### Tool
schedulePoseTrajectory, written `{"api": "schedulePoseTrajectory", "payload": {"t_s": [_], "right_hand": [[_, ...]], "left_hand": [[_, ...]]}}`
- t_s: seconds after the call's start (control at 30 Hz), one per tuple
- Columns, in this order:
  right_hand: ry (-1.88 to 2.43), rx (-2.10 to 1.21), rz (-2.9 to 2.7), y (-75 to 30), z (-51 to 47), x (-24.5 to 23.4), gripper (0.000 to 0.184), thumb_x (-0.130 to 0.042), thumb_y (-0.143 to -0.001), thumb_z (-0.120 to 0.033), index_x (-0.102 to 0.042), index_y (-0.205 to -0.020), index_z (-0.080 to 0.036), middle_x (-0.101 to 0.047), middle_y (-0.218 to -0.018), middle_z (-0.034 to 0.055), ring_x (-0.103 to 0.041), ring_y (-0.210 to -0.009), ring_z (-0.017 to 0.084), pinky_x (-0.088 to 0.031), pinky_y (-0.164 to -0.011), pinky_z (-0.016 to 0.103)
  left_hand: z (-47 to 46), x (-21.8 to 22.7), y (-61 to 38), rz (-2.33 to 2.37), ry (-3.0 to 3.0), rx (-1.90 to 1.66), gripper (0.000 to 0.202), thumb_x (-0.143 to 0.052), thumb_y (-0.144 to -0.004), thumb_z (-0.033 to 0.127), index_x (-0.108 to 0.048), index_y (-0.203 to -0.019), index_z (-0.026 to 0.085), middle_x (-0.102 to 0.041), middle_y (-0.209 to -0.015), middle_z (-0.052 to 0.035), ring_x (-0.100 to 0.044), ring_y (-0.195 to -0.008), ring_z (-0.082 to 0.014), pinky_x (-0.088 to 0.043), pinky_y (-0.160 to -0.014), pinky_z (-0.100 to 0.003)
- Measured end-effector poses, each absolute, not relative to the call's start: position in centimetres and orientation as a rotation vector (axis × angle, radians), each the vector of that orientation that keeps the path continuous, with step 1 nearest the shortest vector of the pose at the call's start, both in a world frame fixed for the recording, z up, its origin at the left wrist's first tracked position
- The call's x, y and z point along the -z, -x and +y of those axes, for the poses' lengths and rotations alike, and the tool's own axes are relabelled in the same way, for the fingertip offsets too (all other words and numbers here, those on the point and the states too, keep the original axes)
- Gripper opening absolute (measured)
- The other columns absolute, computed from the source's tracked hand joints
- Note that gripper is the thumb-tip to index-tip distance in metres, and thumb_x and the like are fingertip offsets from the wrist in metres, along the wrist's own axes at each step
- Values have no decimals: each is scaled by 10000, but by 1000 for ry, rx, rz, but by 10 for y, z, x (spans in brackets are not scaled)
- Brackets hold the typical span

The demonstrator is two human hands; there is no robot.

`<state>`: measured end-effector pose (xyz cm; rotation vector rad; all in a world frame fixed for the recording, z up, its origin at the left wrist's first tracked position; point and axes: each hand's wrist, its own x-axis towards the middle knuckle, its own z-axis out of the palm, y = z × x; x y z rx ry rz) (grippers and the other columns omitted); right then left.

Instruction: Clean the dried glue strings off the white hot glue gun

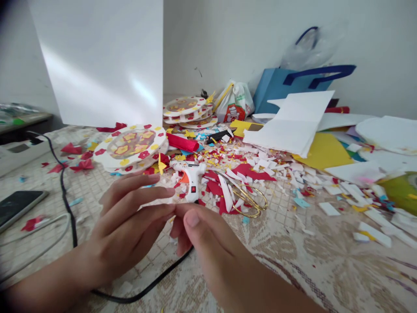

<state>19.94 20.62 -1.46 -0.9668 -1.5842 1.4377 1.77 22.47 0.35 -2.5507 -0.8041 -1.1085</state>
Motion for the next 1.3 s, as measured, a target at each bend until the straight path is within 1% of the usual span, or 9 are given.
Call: {"api": "schedulePoseTrajectory", "payload": {"t_s": [0.17,0.27,0.37,0.57,0.7,0.8,0.9,1.03,1.3], "right_hand": [[962,-1398,-1603,-200,202,14,623,-234,-855,-644,-584,-1089,-184,-580,-800,66,-544,-710,180,-452,-652,335],[1119,-1299,-1599,-201,198,9,501,-333,-874,-578,-558,-1133,-213,-577,-808,49,-548,-754,180,-435,-734,356],[1220,-1242,-1604,-201,196,3,366,-430,-872,-506,-565,-1085,-241,-569,-760,19,-546,-740,165,-441,-721,335],[1191,-1042,-1687,-199,200,0,184,-503,-870,-347,-560,-1031,-277,-615,-884,-1,-579,-759,129,-473,-681,268],[1110,-858,-1767,-199,201,0,189,-520,-835,-196,-553,-1011,-255,-604,-843,-9,-571,-711,109,-478,-607,223],[1017,-726,-1852,-200,200,0,228,-516,-796,-117,-549,-994,-226,-596,-823,-5,-573,-723,111,-480,-638,232],[961,-682,-1907,-201,197,1,239,-507,-794,-104,-537,-995,-229,-610,-842,-2,-587,-749,122,-484,-688,252],[985,-576,-1950,-203,195,0,207,-513,-804,-113,-532,-964,-242,-639,-868,-6,-611,-758,125,-481,-654,233],[1031,-445,-2023,-204,199,-3,69,-511,-844,-160,-537,-833,-222,-627,-698,-35,-584,-608,94,-429,-557,216]], "left_hand": [[229,-5,-20,-998,2530,1236,157,-509,-760,31,-508,-826,173,-577,-923,-64,-484,-994,-226,-397,-879,-429],[232,-7,-21,-1095,2578,1333,146,-475,-790,35,-482,-753,176,-553,-866,-49,-486,-895,-190,-408,-812,-382],[230,-8,-22,-1055,2651,1307,146,-511,-792,64,-482,-720,188,-548,-863,-35,-478,-888,-186,-401,-797,-366],[223,-1,-25,-1216,2622,1296,191,-551,-784,115,-424,-891,209,-436,-1170,-92,-415,-1117,-223,-378,-915,-400],[224,2,-26,-1253,2659,1361,358,-634,-751,209,-376,-999,217,-442,-1187,-101,-406,-1149,-235,-350,-964,-439],[225,3,-26,-1255,2756,1510,404,-651,-742,219,-374,-1035,220,-428,-1196,-101,-405,-1160,-233,-327,-992,-441],[226,4,-25,-1287,2828,1652,423,-648,-743,199,-368,-1059,226,-417,-1210,-95,-403,-1171,-225,-305,-1014,-435],[226,7,-26,-1342,2856,1727,434,-644,-745,195,-366,-1075,243,-415,-1230,-86,-385,-1190,-223,-292,-1024,-435],[227,8,-25,-1337,2869,1748,462,-667,-726,214,-374,-1081,251,-415,-1231,-78,-384,-1192,-228,-289,-1032,-441]]}}
